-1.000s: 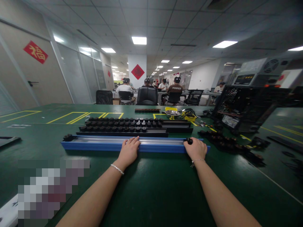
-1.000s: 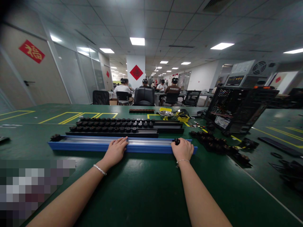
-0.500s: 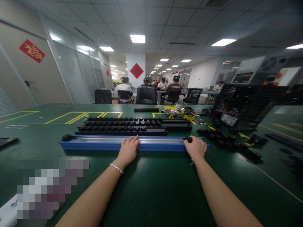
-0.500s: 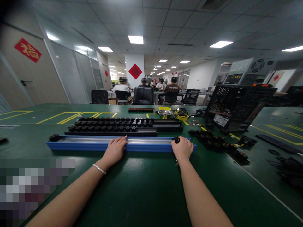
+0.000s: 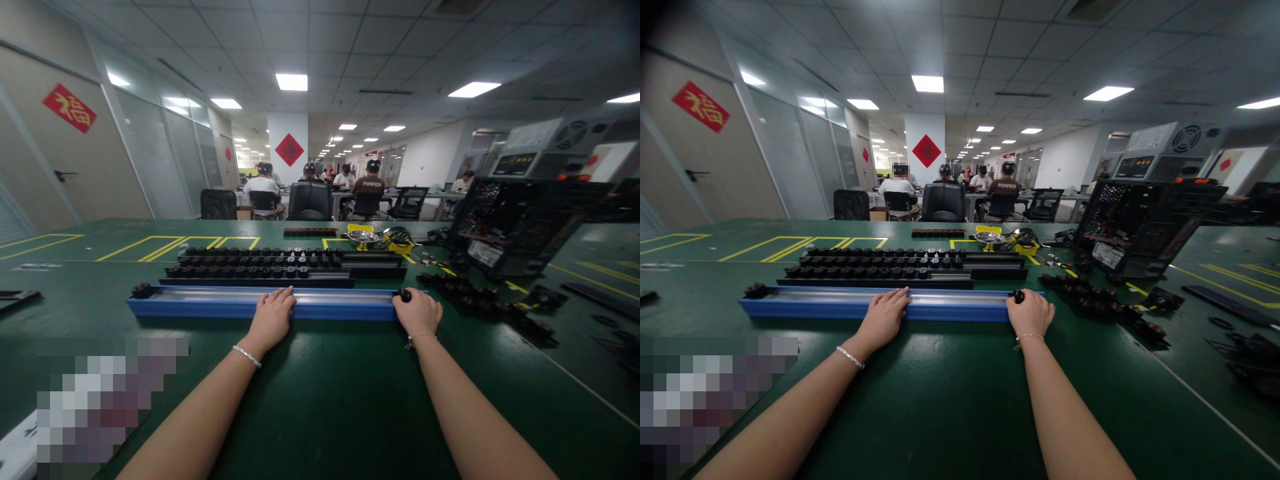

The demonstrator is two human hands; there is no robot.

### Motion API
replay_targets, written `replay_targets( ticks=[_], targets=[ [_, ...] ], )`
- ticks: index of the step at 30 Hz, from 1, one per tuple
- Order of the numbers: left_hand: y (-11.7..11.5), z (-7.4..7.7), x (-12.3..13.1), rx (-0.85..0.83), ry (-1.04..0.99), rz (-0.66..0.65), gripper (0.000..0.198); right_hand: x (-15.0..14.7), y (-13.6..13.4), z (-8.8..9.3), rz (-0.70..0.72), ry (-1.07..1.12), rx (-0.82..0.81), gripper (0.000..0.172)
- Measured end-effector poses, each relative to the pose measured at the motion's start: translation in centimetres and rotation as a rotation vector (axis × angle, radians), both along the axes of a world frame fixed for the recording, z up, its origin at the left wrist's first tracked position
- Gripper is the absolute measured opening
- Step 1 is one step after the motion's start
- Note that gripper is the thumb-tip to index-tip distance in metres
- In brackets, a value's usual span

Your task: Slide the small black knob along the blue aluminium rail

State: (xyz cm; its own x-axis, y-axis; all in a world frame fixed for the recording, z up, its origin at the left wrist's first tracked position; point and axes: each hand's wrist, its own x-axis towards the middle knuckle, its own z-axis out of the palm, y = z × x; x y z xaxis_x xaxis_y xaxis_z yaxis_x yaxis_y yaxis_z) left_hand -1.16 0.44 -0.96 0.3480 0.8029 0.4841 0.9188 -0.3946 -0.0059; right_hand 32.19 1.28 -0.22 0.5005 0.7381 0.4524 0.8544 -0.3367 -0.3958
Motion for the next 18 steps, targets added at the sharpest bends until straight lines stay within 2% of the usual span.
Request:
replay_targets(
  ticks=[18],
  targets=[
    [0.06,-0.11,0.06,0.001,-0.012,-0.008,0.031,0.16,-0.3,0.36,-0.015,-0.007,-0.007,0.033]
  ],
)
